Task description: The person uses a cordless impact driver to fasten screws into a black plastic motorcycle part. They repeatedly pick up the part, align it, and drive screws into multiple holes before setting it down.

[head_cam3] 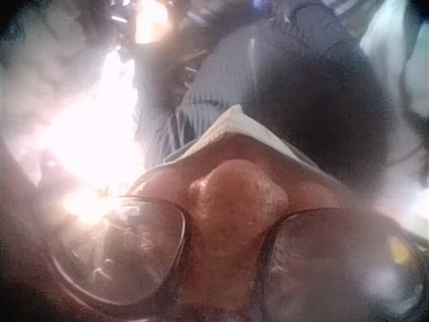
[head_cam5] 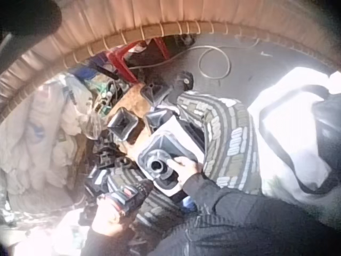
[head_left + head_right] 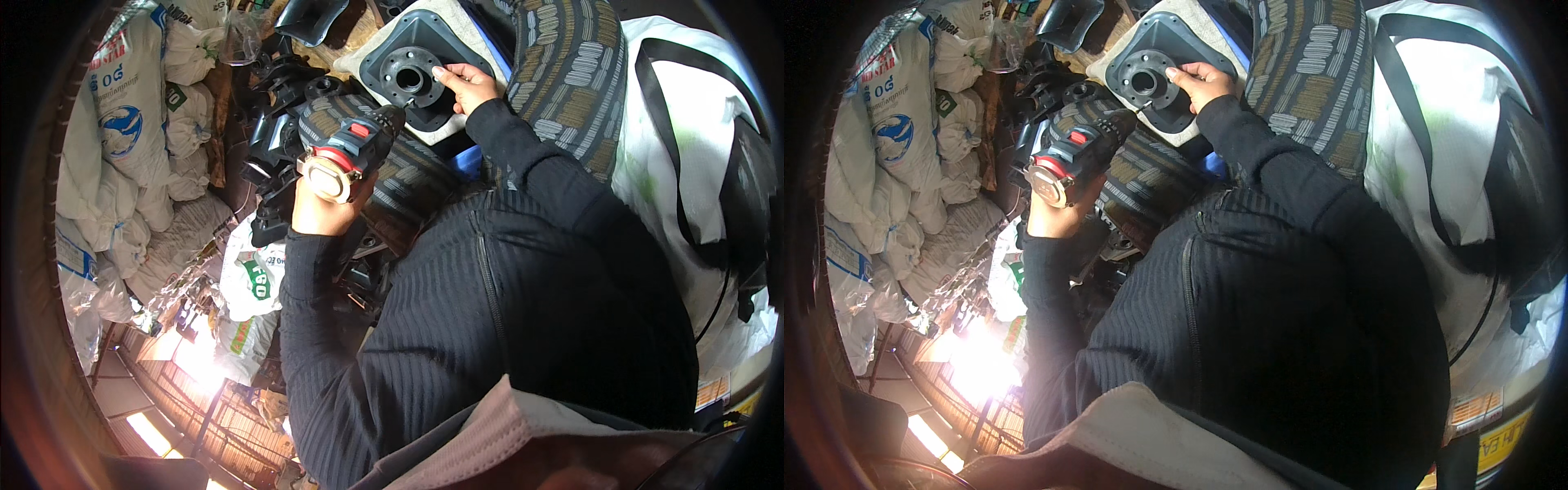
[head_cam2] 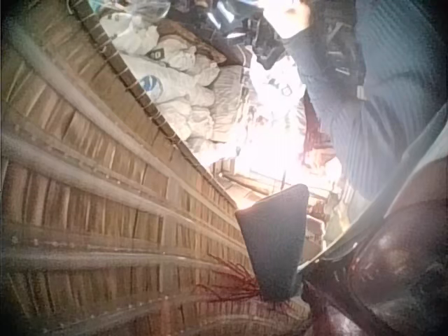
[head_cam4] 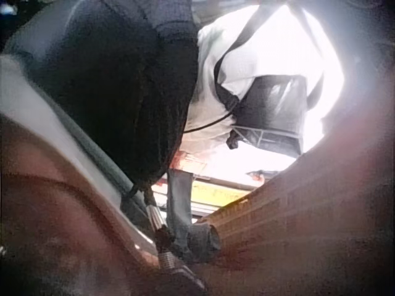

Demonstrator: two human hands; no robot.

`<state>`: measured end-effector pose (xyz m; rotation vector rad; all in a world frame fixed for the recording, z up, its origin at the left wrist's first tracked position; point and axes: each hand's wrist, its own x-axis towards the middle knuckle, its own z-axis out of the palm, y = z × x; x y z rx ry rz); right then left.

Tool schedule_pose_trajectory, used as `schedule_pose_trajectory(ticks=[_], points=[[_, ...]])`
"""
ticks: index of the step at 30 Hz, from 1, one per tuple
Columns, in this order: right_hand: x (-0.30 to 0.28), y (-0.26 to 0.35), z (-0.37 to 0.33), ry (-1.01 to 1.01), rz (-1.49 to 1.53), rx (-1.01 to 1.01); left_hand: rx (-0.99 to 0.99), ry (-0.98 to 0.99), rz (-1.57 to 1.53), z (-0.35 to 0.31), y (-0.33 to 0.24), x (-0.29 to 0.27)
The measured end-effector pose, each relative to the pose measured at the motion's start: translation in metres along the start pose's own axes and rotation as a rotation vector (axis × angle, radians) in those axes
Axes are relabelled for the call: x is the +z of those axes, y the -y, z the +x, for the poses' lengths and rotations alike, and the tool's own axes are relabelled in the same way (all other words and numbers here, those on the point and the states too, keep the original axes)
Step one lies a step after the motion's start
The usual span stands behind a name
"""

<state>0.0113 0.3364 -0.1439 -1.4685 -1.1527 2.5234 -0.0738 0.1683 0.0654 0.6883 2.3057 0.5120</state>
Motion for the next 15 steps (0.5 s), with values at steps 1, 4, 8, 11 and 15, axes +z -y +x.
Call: schedule_pose_trajectory(ticks=[1, 4, 8, 11, 15], points=[[0.001, 0.0, 0.0, -0.005, -0.004, -0.004, -0.018, 0.014, -0.003, 0.004, -0.003, -0.003], [0.001, 0.007, -0.001, -0.03, -0.017, 0.002, 0.092, 0.165, 0.287, 0.017, -0.006, -0.008], [0.003, 0.013, -0.005, -0.02, 0.0, 0.032, 0.145, 0.16, 0.283, 0.018, -0.009, -0.008], [0.008, 0.02, -0.011, -0.044, 0.071, -0.024, 0.188, 0.166, 0.363, 0.023, -0.016, -0.005], [0.011, 0.011, -0.011, -0.036, 0.198, -0.095, -0.05, 0.17, 0.162, 0.024, -0.026, 0.001]])
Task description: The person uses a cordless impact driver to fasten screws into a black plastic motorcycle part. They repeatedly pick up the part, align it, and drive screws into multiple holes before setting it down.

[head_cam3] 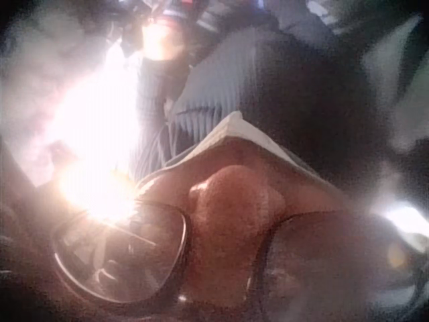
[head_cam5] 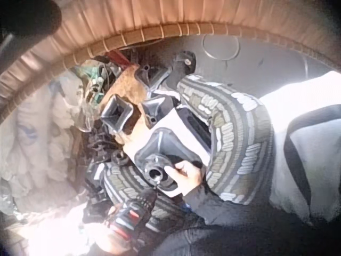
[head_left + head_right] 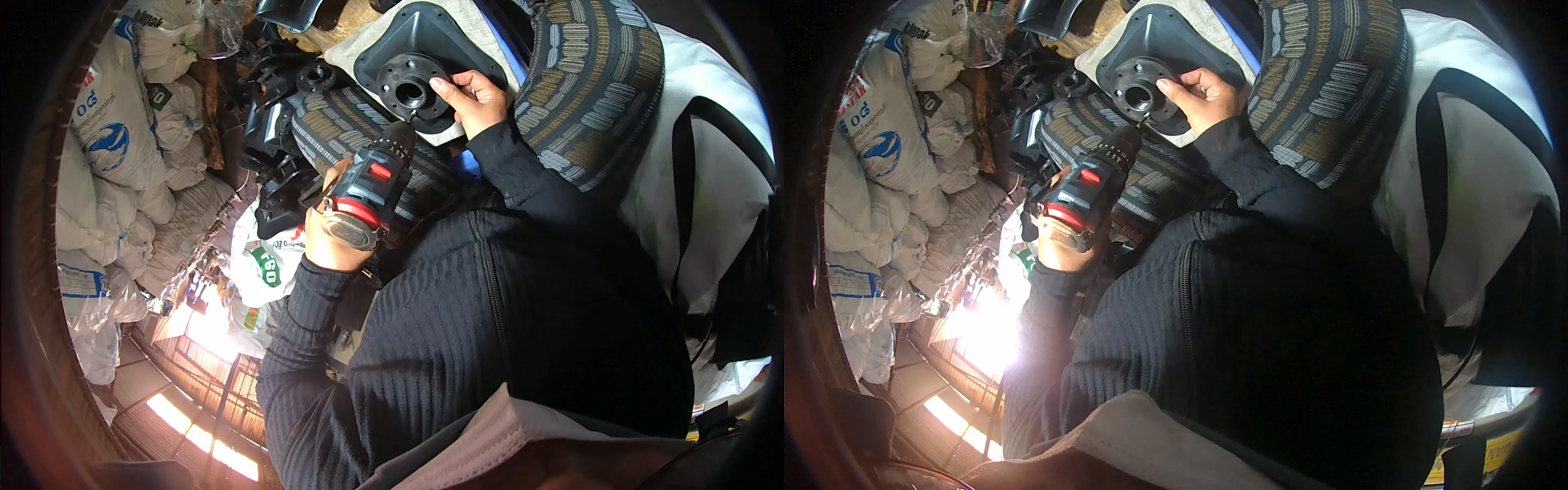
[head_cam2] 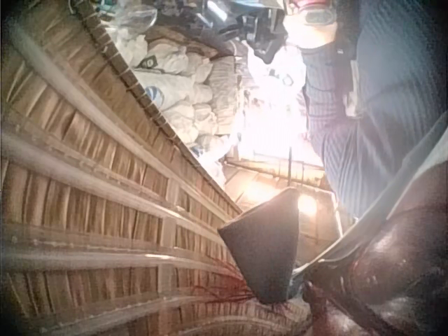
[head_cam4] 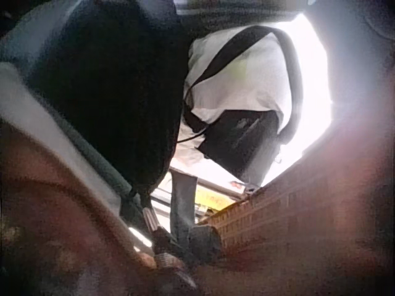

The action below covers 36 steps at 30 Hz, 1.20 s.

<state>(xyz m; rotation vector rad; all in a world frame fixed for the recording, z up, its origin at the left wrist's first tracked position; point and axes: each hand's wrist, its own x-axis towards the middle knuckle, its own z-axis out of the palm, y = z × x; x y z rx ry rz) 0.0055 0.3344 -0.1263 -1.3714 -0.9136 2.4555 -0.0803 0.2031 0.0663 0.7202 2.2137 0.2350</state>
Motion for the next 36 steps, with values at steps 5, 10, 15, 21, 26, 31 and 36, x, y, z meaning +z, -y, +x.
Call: schedule_pose_trajectory(ticks=[5, 10, 15, 21, 26, 31, 36], points=[[-0.004, -0.003, -0.001, -0.004, -0.05, -0.01, 0.043, 0.016, 0.056, 0.002, 0.009, 0.009], [-0.004, -0.005, 0.004, 0.035, -0.107, -0.043, 0.224, -0.036, 0.26, 0.0, 0.026, 0.015], [-0.012, -0.011, 0.019, 0.088, -0.274, 0.032, 0.135, -0.308, -0.042, -0.023, 0.029, 0.031], [-0.027, -0.003, 0.023, 0.234, -0.076, 0.038, 0.048, -0.059, -0.038, -0.087, 0.044, 0.1], [-0.028, 0.036, -0.008, 0.529, 0.084, 0.176, 0.298, -0.075, -0.389, -0.114, 0.096, 0.087], [0.052, 0.054, -0.061, 0.781, -0.031, 0.207, 0.05, -0.446, -1.36, -0.086, 0.102, 0.074], [0.095, 0.048, -0.072, 0.82, -0.168, 0.197, -0.076, -0.985, -1.326, -0.089, 0.155, 0.032]])
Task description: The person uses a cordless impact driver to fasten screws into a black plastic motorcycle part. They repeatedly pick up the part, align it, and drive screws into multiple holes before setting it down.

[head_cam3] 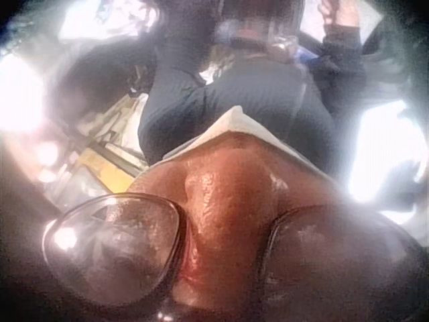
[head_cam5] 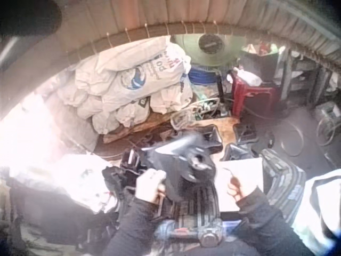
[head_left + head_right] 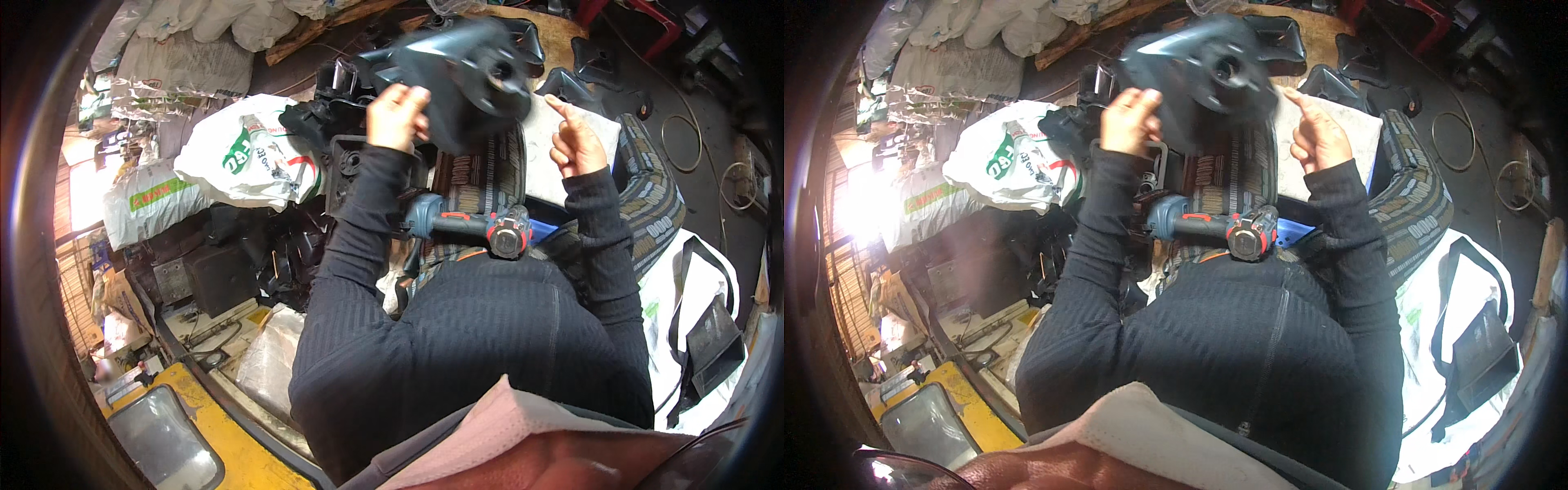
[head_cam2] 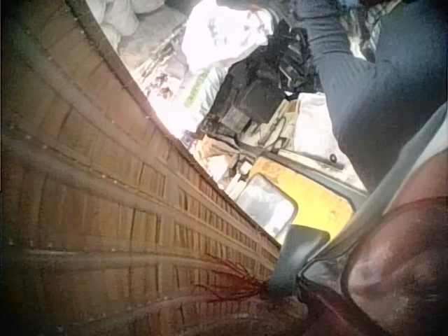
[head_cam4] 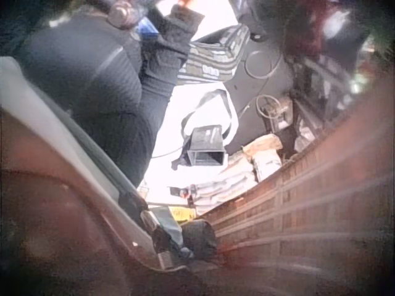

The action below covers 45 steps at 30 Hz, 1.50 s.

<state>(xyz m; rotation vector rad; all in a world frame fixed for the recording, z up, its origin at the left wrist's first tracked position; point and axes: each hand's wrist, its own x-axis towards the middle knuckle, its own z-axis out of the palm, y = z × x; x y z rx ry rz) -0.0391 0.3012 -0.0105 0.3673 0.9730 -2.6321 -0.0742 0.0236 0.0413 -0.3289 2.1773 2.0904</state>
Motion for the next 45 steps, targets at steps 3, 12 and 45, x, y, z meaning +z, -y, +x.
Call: schedule_pose_trajectory(ticks=[3, 12, 45], points=[[-0.037, -0.004, 0.001, -0.173, 0.1, 0.006, -0.005, -0.254, 0.016, 0.063, 0.021, -0.071], [-0.134, -0.035, -0.04, -0.629, 0.309, 0.113, -0.28, -0.571, -0.107, 0.19, 0.129, -0.133], [-0.126, -0.01, -0.031, -0.54, 0.35, 0.051, 0.485, 0.092, 1.781, 0.364, 0.289, 0.205]])
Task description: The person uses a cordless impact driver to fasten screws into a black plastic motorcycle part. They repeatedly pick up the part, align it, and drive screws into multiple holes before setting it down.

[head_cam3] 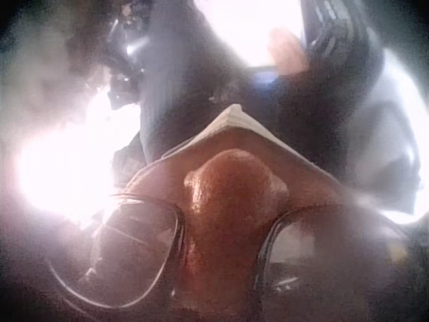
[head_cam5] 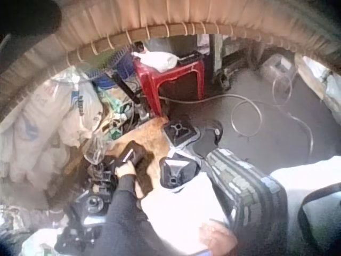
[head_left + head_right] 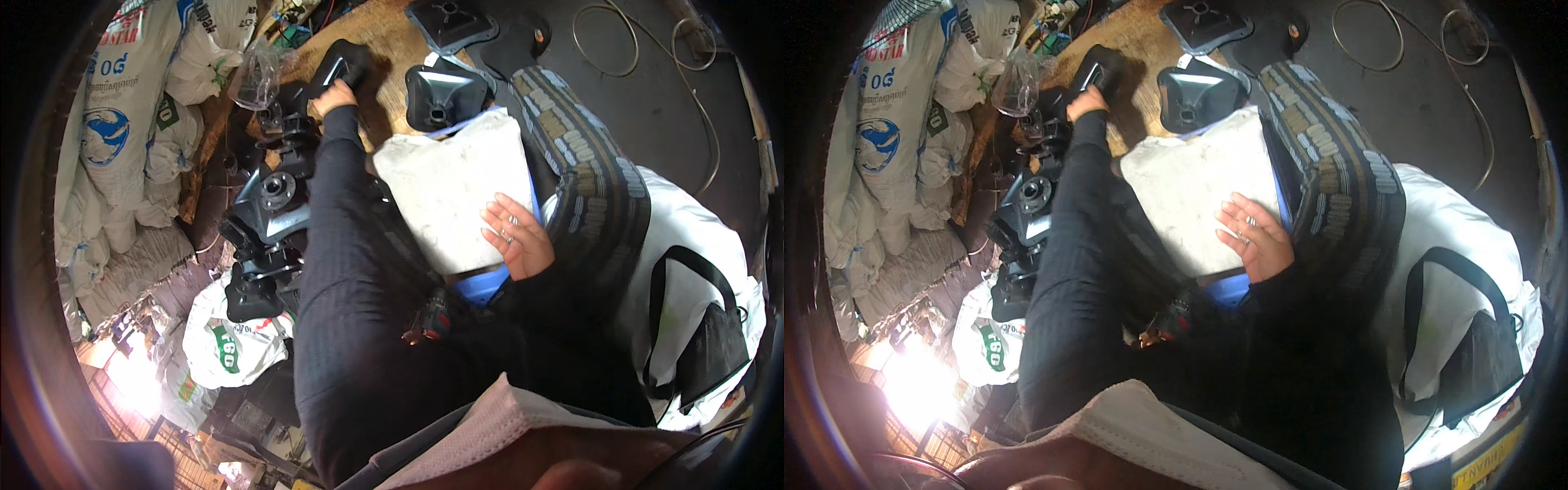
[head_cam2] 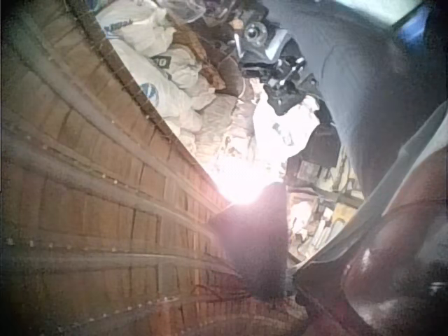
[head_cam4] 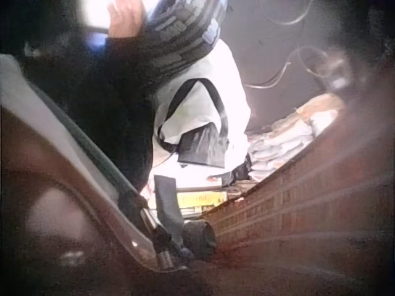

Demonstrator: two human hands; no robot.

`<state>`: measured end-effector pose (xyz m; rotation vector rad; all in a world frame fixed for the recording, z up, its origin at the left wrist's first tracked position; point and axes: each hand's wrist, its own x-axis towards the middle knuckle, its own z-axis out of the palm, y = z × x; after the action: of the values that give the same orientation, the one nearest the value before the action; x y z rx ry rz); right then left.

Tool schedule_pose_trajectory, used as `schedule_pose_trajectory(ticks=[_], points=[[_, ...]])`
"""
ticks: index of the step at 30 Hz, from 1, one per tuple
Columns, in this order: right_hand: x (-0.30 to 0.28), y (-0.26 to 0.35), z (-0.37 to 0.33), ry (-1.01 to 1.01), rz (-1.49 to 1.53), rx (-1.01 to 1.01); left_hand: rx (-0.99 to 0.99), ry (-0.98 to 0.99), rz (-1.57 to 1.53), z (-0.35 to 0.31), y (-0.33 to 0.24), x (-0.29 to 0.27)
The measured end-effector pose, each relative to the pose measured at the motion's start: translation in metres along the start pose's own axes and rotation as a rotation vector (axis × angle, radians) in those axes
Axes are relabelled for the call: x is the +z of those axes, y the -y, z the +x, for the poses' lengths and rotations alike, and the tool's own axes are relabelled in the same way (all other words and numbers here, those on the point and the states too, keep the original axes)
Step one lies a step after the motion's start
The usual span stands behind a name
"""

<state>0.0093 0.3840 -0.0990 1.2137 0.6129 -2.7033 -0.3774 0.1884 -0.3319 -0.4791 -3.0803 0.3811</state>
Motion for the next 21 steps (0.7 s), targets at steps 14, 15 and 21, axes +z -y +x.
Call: schedule_pose_trajectory(ticks=[14, 15, 21], points=[[-0.022, 0.004, 0.013, 0.094, 0.124, -0.202, -0.459, 0.09, -1.712, -0.132, 0.042, -0.176], [-0.027, 0.002, 0.017, 0.209, 0.206, -0.142, -0.492, 0.022, -1.615, -0.124, 0.057, -0.146], [-0.025, -0.003, 0.006, 0.079, 0.095, -0.133, -0.733, -0.007, -1.213, -0.081, 0.066, -0.11]])
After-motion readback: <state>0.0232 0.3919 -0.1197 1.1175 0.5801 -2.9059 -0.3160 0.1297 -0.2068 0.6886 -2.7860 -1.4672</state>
